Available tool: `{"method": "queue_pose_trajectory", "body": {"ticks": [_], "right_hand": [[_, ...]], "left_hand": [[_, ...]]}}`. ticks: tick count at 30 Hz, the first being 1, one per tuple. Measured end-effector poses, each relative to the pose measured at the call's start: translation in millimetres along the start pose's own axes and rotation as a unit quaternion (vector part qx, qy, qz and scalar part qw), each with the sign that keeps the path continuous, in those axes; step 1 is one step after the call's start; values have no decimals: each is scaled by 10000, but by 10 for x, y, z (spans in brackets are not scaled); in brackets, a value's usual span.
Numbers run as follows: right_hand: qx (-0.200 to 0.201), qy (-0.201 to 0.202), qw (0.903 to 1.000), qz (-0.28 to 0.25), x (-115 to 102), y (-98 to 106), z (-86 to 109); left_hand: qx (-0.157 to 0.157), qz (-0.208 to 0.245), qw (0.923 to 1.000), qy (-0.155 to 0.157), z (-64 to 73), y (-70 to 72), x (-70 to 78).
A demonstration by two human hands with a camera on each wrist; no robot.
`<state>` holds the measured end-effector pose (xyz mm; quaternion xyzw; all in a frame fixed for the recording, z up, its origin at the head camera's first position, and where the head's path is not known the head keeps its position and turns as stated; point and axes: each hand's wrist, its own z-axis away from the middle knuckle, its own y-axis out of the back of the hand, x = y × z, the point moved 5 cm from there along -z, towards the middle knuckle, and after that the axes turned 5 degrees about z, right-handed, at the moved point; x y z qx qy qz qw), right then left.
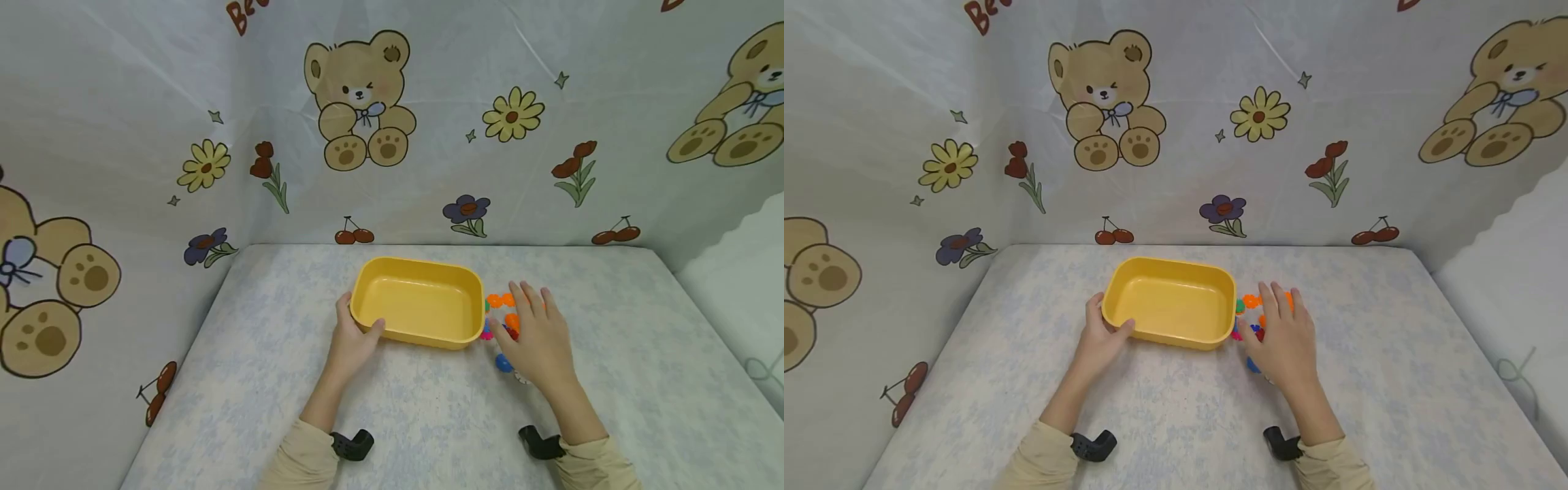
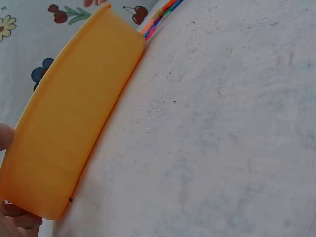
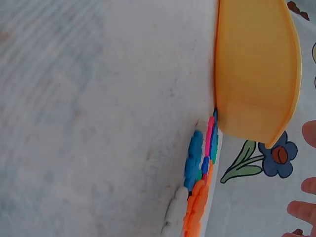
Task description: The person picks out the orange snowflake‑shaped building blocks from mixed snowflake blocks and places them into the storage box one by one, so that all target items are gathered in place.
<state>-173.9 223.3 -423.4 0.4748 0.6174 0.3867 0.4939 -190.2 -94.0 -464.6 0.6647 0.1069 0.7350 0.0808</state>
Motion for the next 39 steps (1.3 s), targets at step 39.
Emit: {"method": "queue_pose_trajectory", "body": {"ticks": [39], "right_hand": [[-807, -139, 9953, -521, 606, -132, -207]], "left_hand": [[-267, 1443, 9891, -84, -475, 30, -74]]}}
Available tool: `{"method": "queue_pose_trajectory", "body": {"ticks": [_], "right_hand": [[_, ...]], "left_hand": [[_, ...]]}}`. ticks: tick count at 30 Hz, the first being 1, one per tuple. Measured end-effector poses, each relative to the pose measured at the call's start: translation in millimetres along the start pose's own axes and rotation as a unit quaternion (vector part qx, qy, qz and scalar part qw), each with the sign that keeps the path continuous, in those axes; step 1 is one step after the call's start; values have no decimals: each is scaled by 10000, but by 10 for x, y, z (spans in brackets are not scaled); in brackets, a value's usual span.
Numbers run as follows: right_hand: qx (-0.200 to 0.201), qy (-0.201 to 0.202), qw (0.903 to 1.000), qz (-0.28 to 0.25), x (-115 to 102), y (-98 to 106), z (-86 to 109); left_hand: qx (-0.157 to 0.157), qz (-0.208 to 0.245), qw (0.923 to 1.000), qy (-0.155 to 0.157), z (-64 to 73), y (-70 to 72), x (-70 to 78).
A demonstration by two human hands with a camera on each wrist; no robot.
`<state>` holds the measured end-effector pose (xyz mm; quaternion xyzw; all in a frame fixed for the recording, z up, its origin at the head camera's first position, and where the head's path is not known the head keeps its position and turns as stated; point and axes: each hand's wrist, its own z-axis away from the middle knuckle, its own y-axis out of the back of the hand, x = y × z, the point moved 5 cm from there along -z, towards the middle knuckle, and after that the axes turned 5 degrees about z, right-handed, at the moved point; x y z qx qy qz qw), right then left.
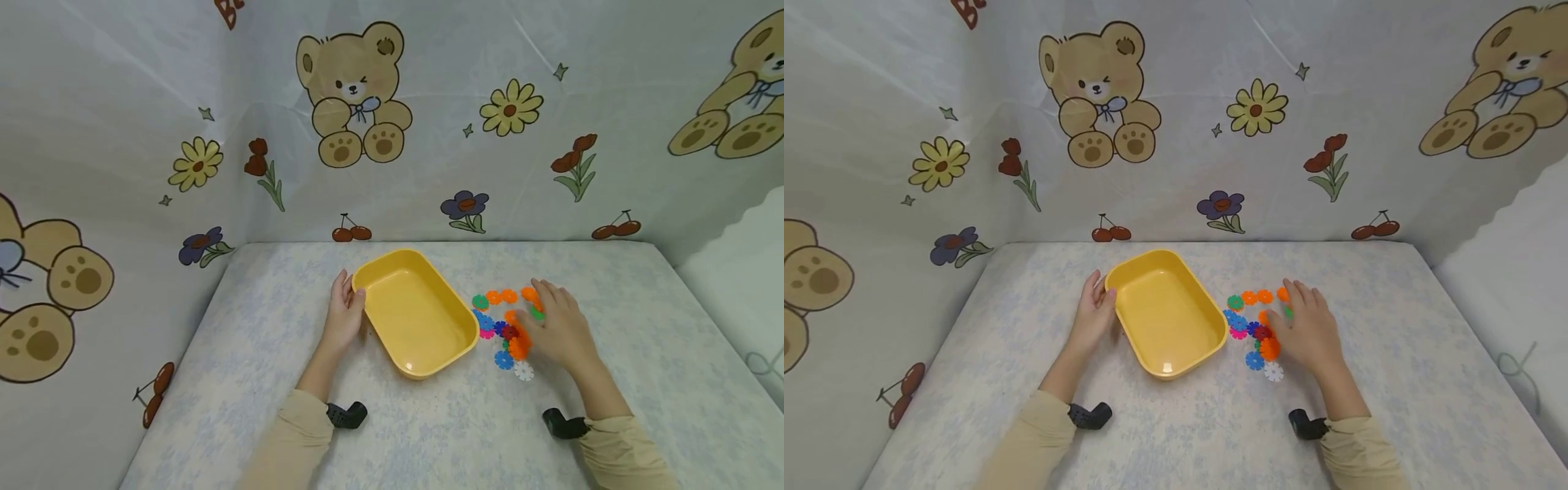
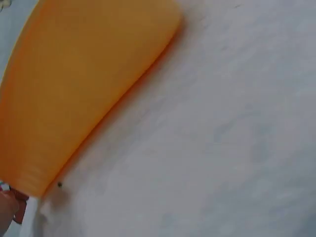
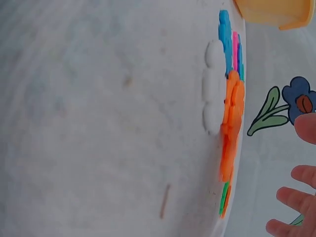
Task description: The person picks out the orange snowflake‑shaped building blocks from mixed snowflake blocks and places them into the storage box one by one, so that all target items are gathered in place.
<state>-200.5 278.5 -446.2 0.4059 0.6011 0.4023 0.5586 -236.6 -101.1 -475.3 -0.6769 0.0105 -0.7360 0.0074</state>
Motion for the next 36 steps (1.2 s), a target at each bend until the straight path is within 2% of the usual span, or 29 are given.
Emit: {"method": "queue_pose_trajectory", "body": {"ticks": [2, 4, 8, 10, 12, 17, 19, 23, 29, 33, 36], "right_hand": [[6, -7, 10000, -3, 30, 7, -10], [-12, -13, 10000, 1, 61, 9, -18], [-2, -22, 10000, 36, 121, 13, -42], [9, -31, 10000, 61, 149, 15, -58], [-15, -62, 10000, 35, 178, 14, -72], [-204, -124, 9997, -62, 231, -5, -106], [-294, -146, 9994, -49, 244, -12, -127], [-497, -190, 9986, 68, 280, -31, -198], [-629, -177, 9971, 400, 370, -78, -340], [-724, -93, 9956, 580, 420, -102, -430], [-782, -26, 9950, 629, 437, -119, -480]], "left_hand": [[210, -133, 9997, 61, 201, -88, 20], [206, -123, 9997, 93, 422, -194, 13], [-103, -6, 9999, 55, 829, -428, -43], [-281, 102, 9995, -47, 958, -538, -88], [-397, 227, 9987, -220, 1024, -628, -135], [-476, 372, 9957, -703, 1051, -700, -215], [-542, 323, 9952, -744, 1049, -681, -220], [-868, 360, 9938, -600, 1026, -614, -222], [-1521, 743, 9854, -193, 939, -464, -217], [-1780, 678, 9816, -145, 867, -346, -184], [-1913, 794, 9782, -144, 830, -295, -173]]}}
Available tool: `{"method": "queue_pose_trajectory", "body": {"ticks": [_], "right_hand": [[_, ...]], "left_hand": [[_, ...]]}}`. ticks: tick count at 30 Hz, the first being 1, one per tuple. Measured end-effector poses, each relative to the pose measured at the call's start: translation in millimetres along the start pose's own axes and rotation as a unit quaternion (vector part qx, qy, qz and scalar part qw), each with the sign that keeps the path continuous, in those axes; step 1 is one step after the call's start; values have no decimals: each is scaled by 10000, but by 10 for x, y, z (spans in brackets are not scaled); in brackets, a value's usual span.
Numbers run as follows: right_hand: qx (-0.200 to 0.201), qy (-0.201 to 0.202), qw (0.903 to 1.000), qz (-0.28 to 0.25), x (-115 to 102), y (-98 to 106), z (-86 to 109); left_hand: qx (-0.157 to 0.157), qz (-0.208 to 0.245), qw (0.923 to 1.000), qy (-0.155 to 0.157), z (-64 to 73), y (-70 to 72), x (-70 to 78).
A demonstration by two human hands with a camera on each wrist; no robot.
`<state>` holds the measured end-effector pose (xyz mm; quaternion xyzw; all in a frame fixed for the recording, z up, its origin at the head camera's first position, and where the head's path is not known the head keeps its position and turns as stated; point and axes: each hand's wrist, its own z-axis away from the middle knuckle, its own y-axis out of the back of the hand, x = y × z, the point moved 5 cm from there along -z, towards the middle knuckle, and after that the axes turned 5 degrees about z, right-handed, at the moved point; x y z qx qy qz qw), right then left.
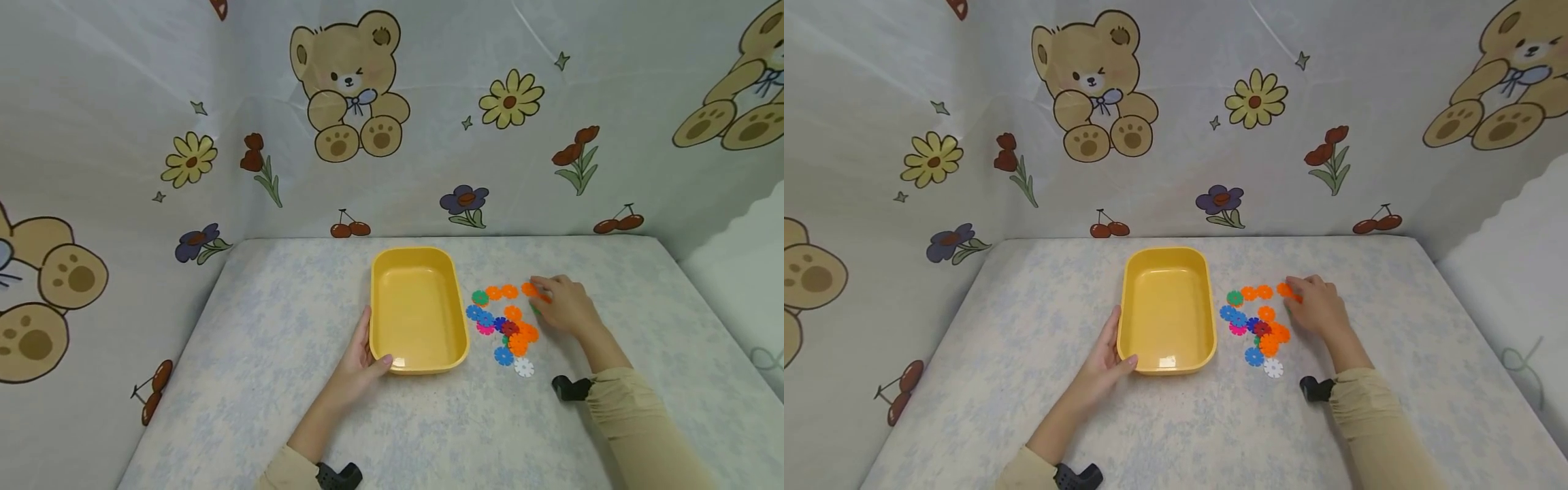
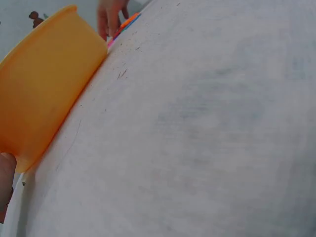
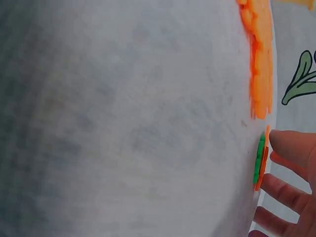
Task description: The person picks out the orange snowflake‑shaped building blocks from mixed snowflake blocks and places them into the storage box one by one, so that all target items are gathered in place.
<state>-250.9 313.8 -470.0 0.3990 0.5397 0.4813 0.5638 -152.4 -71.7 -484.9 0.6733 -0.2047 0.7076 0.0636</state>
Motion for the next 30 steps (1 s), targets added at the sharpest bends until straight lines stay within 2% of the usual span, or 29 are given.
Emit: {"method": "queue_pose_trajectory", "body": {"ticks": [4, 10, 22, 26, 30], "right_hand": [[16, 14, 10000, 41, -24, -6, -68], [-71, -86, 9997, -194, -32, -8, -144], [-753, -165, 9927, -930, 20, 62, -207], [-684, -39, 9886, -1343, -91, 200, -240], [-651, 151, 9819, -1773, -355, 375, -324]], "left_hand": [[9, 51, 10000, -54, -7, 29, 5], [196, -174, 9995, -172, -11, 20, -43], [174, -185, 9993, -272, -12, 29, -124], [142, -269, 9989, -346, -10, 45, -124], [110, -351, 9986, -389, -6, 57, -126]]}}
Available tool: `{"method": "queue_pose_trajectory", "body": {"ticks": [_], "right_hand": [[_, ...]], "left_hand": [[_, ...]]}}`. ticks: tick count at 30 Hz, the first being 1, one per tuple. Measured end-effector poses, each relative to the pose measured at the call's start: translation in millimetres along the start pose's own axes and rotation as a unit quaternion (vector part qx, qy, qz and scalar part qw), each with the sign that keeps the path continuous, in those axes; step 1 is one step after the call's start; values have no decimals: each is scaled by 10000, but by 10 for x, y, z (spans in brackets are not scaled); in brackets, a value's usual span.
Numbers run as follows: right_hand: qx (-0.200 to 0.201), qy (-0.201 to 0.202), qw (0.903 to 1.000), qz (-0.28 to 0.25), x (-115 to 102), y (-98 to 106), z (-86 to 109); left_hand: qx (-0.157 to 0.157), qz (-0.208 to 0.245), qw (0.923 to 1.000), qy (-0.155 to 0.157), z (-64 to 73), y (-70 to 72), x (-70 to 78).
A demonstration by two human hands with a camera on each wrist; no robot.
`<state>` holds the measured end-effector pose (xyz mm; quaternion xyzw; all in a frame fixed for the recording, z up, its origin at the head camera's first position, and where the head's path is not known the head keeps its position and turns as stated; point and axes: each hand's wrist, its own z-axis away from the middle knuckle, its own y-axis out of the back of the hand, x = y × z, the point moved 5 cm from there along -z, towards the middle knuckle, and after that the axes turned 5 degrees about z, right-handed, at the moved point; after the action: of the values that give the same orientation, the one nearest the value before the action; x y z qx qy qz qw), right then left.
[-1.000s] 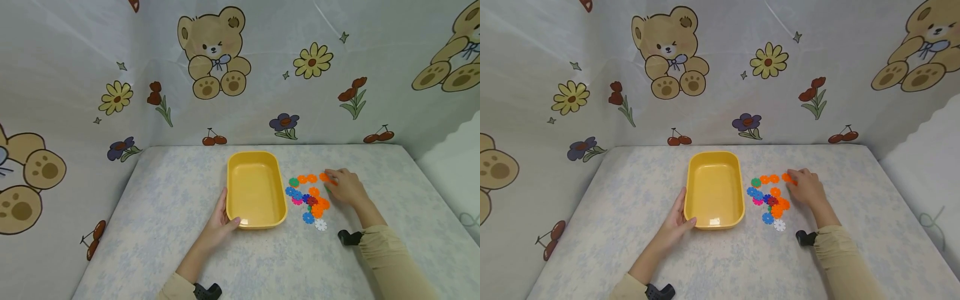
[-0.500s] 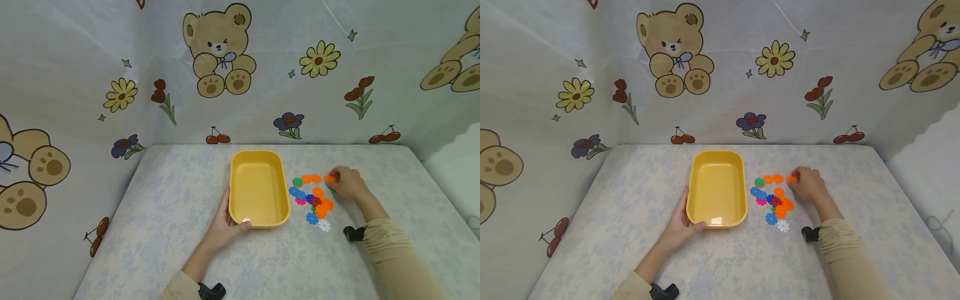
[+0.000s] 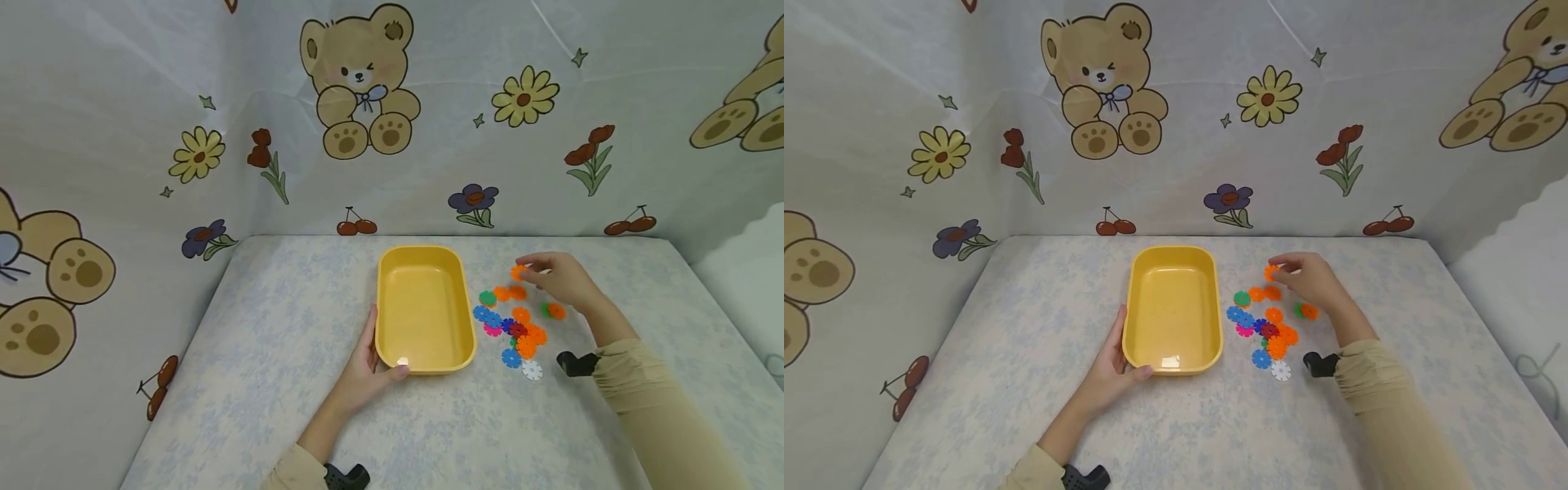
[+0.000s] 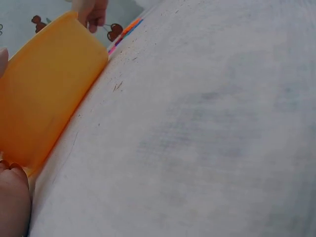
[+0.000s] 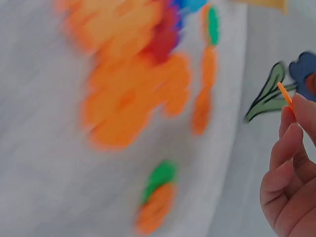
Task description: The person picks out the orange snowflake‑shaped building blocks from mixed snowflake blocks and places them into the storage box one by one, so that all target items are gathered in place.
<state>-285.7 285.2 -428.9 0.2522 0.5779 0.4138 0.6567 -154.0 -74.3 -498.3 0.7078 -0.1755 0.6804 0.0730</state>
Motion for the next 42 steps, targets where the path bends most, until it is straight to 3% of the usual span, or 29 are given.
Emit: {"method": "queue_pose_trajectory", "body": {"ticks": [4, 9, 14, 19, 25, 34, 42], "right_hand": [[-144, 165, 9994, -280, -432, 42, -92], [-369, 715, 9964, -254, -1043, -23, -237], [-695, 1013, 9924, -5, -1488, -263, -454], [-1003, 950, 9902, 197, -1772, -550, -620], [-1080, 876, 9900, 242, -1936, -835, -759], [-1115, 814, 9898, 358, -1928, -1118, -843], [-766, 1183, 9877, 682, -1849, -1242, -852]], "left_hand": [[-71, -23, 10000, -47, -2, 7, -8], [-82, 4, 10000, -47, -4, 17, -19], [-84, -14, 9999, -84, 3, 25, -20], [-63, -38, 10000, -27, 5, 32, -21], [39, -113, 9998, 149, 3, 37, -39], [18, -161, 9998, 100, 16, 32, -21], [-9, -129, 9999, 54, 3, 39, -19]]}}
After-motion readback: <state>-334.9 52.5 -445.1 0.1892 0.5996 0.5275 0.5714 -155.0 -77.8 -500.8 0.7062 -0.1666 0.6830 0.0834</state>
